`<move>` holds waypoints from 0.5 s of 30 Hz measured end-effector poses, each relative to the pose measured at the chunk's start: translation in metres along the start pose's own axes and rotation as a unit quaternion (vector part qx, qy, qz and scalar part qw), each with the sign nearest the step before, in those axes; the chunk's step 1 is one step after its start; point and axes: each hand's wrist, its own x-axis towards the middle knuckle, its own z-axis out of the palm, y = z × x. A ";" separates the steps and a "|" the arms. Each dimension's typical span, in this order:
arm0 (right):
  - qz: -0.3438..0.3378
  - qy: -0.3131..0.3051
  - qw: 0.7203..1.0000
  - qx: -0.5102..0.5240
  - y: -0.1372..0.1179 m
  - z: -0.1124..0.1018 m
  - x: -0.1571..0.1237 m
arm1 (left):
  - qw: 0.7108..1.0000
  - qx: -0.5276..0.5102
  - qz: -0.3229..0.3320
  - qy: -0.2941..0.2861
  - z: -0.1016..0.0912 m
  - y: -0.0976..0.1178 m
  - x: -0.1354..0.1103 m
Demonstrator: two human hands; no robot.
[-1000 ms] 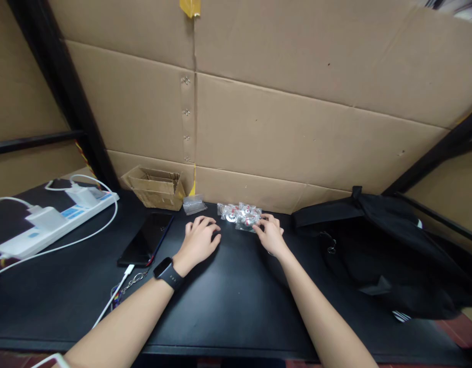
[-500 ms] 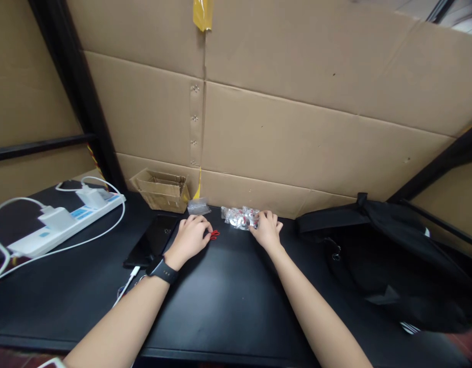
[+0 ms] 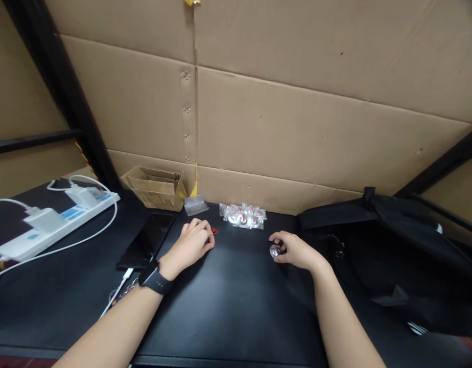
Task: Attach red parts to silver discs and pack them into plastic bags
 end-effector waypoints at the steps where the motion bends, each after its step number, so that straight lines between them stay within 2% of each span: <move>1: 0.005 0.003 1.000 -0.005 -0.001 0.001 0.000 | 1.000 -0.002 0.010 -0.001 0.002 0.002 0.000; 4: 0.007 0.013 0.999 -0.032 -0.009 0.001 0.000 | 0.999 -0.014 0.029 0.001 0.007 0.009 0.001; 8: -0.013 0.022 0.998 -0.055 -0.017 -0.002 -0.002 | 0.998 -0.053 0.020 -0.014 0.009 0.020 0.004; 15: -0.072 0.051 0.996 -0.014 -0.042 -0.003 -0.006 | 0.995 -0.098 0.013 -0.023 0.001 0.032 0.008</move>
